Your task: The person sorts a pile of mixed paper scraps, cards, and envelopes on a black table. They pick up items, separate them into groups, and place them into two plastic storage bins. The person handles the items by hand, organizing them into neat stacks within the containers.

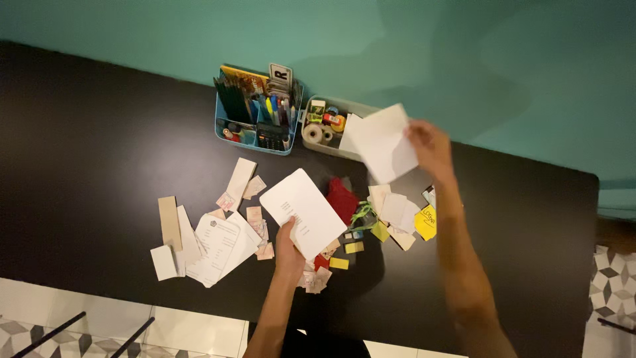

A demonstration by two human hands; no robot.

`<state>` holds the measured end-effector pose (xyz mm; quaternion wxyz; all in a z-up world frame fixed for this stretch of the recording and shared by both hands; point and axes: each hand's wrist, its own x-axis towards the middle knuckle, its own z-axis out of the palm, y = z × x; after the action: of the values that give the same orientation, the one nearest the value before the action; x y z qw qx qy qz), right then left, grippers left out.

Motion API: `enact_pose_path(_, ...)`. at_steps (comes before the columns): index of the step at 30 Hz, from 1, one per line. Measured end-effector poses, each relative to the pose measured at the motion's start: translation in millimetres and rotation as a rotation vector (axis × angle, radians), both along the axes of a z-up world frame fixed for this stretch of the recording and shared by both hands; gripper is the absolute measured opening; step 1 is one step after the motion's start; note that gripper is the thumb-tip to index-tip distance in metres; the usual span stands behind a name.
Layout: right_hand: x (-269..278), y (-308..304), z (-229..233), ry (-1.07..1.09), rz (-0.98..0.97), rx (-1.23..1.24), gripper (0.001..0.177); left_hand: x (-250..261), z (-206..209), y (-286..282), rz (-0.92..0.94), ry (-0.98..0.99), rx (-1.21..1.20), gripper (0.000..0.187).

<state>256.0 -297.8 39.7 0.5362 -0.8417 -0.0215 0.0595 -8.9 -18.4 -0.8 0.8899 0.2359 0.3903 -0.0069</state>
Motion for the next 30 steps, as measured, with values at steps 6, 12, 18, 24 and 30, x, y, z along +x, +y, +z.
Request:
enact_pose_path(6,42,-2,-13,-0.267,0.055,-0.188,0.019,-3,15,3,-0.043,0.051,0.074,0.043)
enact_pose_path(12,44,17,-49,-0.255,0.161,-0.373,0.019,-5,11,3,-0.075,0.102,0.119,0.043)
enact_pose_path(18,50,32,-48,-0.168,0.198,-0.462,0.019,-3,13,5,-0.057,0.101,0.133,0.043)
enact_pose_path(24,47,32,-50,-0.232,0.230,-0.462,0.019,0,13,4,-0.074,0.130,0.130,0.044)
enact_pose_path(30,46,30,-68,-0.362,0.331,-0.568,0.019,-2,3,1,-0.050,0.120,0.117,0.044)
